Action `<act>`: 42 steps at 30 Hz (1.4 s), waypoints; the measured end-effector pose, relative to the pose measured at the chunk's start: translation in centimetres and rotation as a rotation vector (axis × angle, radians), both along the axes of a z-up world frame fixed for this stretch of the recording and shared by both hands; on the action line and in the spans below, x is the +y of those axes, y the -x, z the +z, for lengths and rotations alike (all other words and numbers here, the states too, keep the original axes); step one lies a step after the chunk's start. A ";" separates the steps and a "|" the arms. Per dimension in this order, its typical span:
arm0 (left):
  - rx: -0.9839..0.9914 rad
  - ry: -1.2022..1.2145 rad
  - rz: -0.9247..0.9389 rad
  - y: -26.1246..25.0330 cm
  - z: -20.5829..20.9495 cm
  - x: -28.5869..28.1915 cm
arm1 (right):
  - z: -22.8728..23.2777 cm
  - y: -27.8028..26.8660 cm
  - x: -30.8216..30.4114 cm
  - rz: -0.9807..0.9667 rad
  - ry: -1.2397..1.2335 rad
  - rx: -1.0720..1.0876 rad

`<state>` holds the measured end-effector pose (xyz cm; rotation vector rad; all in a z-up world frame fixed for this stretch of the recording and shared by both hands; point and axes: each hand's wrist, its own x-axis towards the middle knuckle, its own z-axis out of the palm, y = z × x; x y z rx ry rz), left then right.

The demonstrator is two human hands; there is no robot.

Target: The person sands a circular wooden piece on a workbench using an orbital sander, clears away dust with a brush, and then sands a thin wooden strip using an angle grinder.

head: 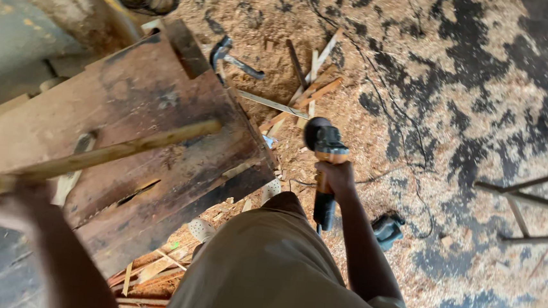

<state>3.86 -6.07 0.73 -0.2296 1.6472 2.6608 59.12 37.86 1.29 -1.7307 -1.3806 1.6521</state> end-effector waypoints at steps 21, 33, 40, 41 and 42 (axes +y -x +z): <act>0.143 1.281 -0.589 -25.3 -6.9 7.8 | 1.4 8.2 -6.0 0.603 -0.068 0.025; 0.656 1.406 -0.682 -22.0 -8.6 3.4 | 1.6 14.1 -11.6 0.897 -0.200 -0.296; 0.650 1.349 -0.672 -23.7 -7.7 5.1 | 2.7 16.2 -14.5 1.074 -0.236 -0.406; 0.667 1.379 -0.666 -23.5 -7.5 4.9 | 2.9 16.6 -14.8 1.087 -0.207 -0.460; 0.656 1.383 -0.646 -23.4 -7.3 4.6 | 3.3 16.8 -15.2 1.102 -0.232 -0.452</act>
